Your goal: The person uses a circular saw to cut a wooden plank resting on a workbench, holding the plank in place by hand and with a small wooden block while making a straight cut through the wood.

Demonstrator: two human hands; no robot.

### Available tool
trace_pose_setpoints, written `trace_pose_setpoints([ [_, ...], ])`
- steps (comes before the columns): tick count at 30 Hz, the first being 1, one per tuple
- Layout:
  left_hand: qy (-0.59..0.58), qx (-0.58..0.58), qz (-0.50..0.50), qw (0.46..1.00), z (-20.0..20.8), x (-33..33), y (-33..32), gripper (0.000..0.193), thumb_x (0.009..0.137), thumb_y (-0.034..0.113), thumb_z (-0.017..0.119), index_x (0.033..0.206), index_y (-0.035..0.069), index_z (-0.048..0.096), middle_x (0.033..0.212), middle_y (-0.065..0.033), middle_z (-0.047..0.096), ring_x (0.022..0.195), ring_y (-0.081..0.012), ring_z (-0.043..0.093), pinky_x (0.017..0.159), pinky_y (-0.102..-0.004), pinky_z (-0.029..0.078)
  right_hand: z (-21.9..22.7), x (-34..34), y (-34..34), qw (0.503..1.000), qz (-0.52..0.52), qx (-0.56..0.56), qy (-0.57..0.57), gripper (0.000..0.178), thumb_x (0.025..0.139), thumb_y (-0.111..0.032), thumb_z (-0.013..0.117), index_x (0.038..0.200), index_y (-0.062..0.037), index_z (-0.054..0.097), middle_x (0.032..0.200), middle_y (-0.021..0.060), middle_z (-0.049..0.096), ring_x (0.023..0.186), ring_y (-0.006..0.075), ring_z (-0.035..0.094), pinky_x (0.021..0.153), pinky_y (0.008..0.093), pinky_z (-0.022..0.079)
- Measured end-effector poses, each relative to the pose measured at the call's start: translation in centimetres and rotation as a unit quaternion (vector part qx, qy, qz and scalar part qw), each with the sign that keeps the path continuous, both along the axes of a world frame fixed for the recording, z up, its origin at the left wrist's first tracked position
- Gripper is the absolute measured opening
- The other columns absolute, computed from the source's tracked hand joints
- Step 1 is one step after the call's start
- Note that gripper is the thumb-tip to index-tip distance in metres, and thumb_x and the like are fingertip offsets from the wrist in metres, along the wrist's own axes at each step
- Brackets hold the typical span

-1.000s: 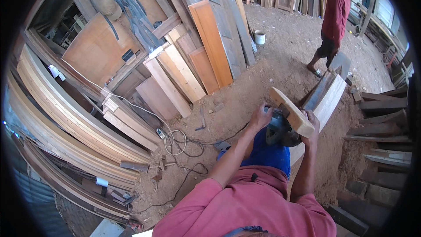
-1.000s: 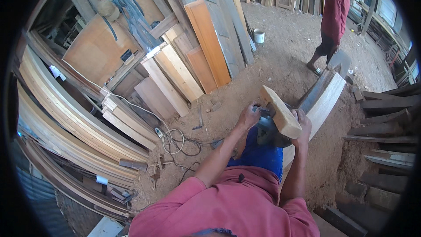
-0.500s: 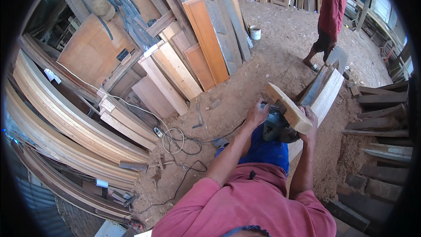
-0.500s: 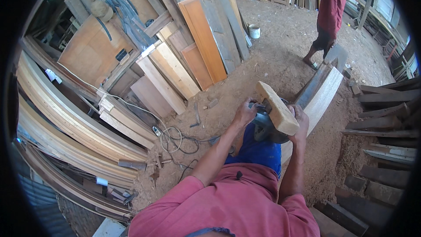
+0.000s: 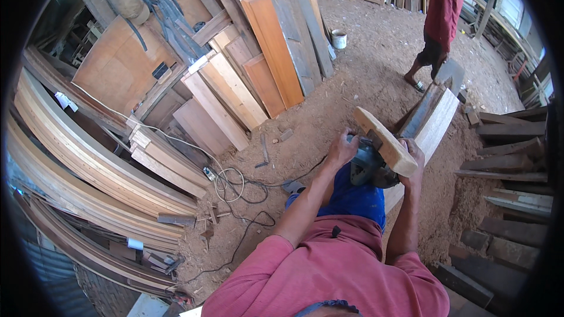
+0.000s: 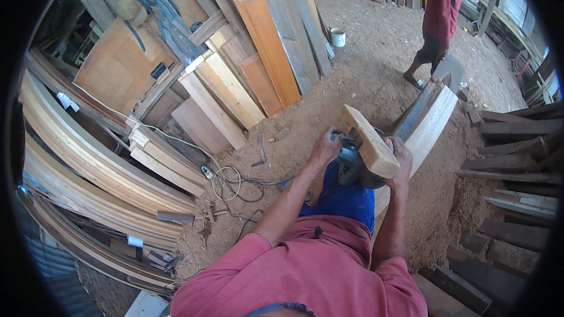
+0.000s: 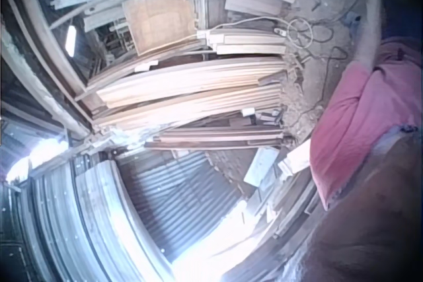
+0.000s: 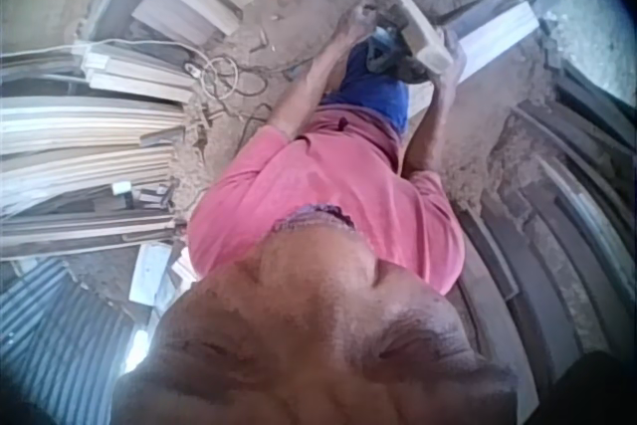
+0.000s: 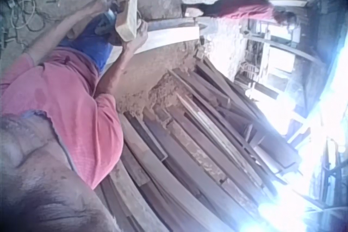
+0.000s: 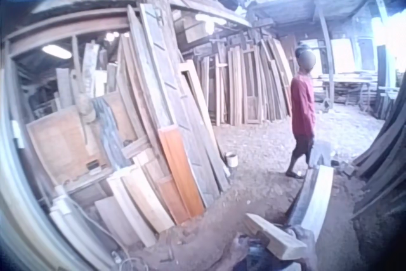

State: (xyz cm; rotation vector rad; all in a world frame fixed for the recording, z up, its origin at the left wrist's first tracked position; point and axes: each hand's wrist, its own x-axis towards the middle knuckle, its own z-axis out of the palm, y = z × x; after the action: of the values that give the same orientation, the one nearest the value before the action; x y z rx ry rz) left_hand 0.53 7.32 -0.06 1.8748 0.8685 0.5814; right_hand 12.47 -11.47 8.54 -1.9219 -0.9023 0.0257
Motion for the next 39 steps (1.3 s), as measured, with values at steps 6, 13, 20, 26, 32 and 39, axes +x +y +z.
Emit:
trace_pose_setpoints([
  [6, 0.004, 0.000, 0.008, 1.000, 0.37, -0.36, -0.05, 0.037, 0.092, 0.034, 0.063, 0.113, 0.003, 0.065, 0.105, -0.0275, 0.070, 0.104, -0.0447, 0.067, 0.090, -0.0479, 0.052, -0.05, -0.10, 0.23, 1.000, 0.000, -0.005, 0.002, 0.029, 0.103, -0.025, 0.054, 0.098, -0.0012, 0.070, 0.089, 0.0156, 0.069, 0.081, 0.0321, 0.069, 0.077, 0.0386, 0.052],
  [13, -0.005, 0.004, 0.005, 1.000, 0.43, -0.20, -0.14, 0.036, 0.092, 0.033, 0.063, 0.112, 0.003, 0.065, 0.105, -0.0282, 0.069, 0.103, -0.0448, 0.067, 0.089, -0.0485, 0.052, 0.20, -0.15, 0.10, 1.000, -0.002, -0.003, 0.006, 0.030, 0.104, -0.026, 0.053, 0.098, -0.0011, 0.070, 0.089, 0.0154, 0.069, 0.081, 0.0314, 0.069, 0.077, 0.0387, 0.052],
  [20, -0.006, 0.001, 0.002, 1.000, 0.37, -0.19, -0.19, 0.037, 0.092, 0.033, 0.062, 0.112, 0.003, 0.065, 0.106, -0.0283, 0.069, 0.105, -0.0445, 0.066, 0.090, -0.0484, 0.052, 0.52, -0.17, -0.01, 1.000, -0.002, -0.003, 0.012, 0.030, 0.104, -0.026, 0.054, 0.098, -0.0012, 0.070, 0.089, 0.0154, 0.069, 0.082, 0.0309, 0.069, 0.077, 0.0384, 0.052],
  [26, 0.000, -0.010, 0.001, 1.000, 0.61, -0.16, -0.17, 0.038, 0.092, 0.034, 0.062, 0.114, 0.003, 0.065, 0.108, -0.0272, 0.069, 0.106, -0.0444, 0.066, 0.091, -0.0478, 0.052, 0.80, -0.44, 0.07, 1.000, -0.004, 0.006, 0.017, 0.029, 0.103, -0.025, 0.055, 0.097, -0.0016, 0.071, 0.089, 0.0151, 0.069, 0.082, 0.0297, 0.069, 0.077, 0.0378, 0.052],
  [32, 0.003, -0.010, 0.000, 1.000, 0.24, -0.10, 0.01, 0.038, 0.092, 0.035, 0.062, 0.113, 0.003, 0.065, 0.108, -0.0280, 0.069, 0.106, -0.0443, 0.066, 0.090, -0.0480, 0.052, 0.41, -0.31, 0.04, 1.000, -0.001, 0.001, 0.007, 0.030, 0.104, -0.026, 0.054, 0.096, -0.0023, 0.070, 0.087, 0.0148, 0.068, 0.080, 0.0305, 0.069, 0.075, 0.0380, 0.051],
  [39, -0.009, -0.001, -0.003, 1.000, 0.34, -0.07, -0.15, 0.036, 0.092, 0.034, 0.063, 0.112, 0.004, 0.065, 0.106, -0.0282, 0.069, 0.105, -0.0450, 0.066, 0.089, -0.0489, 0.052, 0.16, -0.06, -0.13, 1.000, -0.006, -0.005, -0.008, 0.031, 0.104, -0.028, 0.054, 0.096, -0.0024, 0.070, 0.086, 0.0147, 0.068, 0.079, 0.0314, 0.069, 0.074, 0.0386, 0.051],
])
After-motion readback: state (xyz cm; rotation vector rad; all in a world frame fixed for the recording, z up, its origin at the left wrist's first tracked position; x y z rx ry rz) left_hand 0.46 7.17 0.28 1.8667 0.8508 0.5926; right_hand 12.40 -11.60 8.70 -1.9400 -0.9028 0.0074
